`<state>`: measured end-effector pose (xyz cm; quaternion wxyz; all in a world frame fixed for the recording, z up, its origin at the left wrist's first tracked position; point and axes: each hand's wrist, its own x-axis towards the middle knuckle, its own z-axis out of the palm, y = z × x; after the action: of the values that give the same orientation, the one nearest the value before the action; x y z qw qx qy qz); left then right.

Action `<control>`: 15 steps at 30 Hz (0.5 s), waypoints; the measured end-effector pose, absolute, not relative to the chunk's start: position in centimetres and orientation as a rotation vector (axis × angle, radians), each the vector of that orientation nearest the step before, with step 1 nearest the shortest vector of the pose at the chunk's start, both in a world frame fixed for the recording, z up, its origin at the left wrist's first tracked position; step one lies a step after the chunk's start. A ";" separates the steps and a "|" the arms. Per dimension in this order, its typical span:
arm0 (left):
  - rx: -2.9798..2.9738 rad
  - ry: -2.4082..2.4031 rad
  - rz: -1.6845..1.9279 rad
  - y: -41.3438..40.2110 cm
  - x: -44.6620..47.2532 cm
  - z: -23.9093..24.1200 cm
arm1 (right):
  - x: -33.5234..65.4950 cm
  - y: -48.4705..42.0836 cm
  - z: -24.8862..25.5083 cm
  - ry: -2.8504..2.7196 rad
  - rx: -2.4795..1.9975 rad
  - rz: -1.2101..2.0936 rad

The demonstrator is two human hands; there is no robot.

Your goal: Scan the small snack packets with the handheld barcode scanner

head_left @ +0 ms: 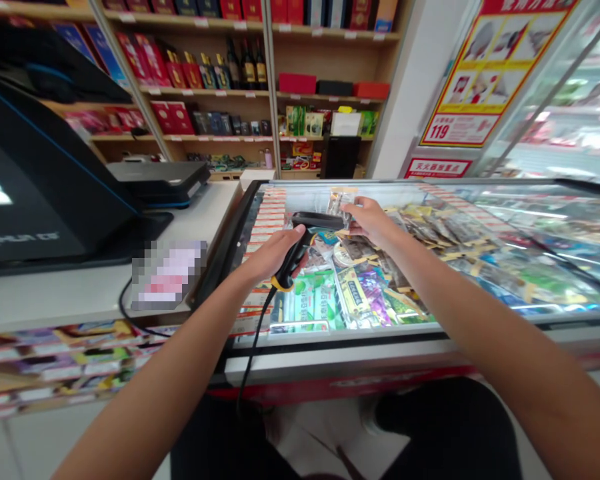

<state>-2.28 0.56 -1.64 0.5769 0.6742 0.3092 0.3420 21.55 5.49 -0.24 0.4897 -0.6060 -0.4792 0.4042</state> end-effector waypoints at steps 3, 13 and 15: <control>1.569 0.702 0.803 0.4 -2.0 -1.9 | 21.8 5.0 -0.5 -1.161 -1.475 0.983; 1.563 0.654 0.769 0.6 -2.2 -2.0 | 21.4 4.6 0.0 -1.222 -1.518 0.874; 1.567 0.659 0.764 0.5 -2.1 -1.9 | 21.6 4.7 -0.2 -1.245 -1.519 0.837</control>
<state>-2.11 0.53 -1.90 0.5963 0.6750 0.2838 0.3290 21.57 4.68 -0.22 0.4824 -0.6231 -0.5109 0.3436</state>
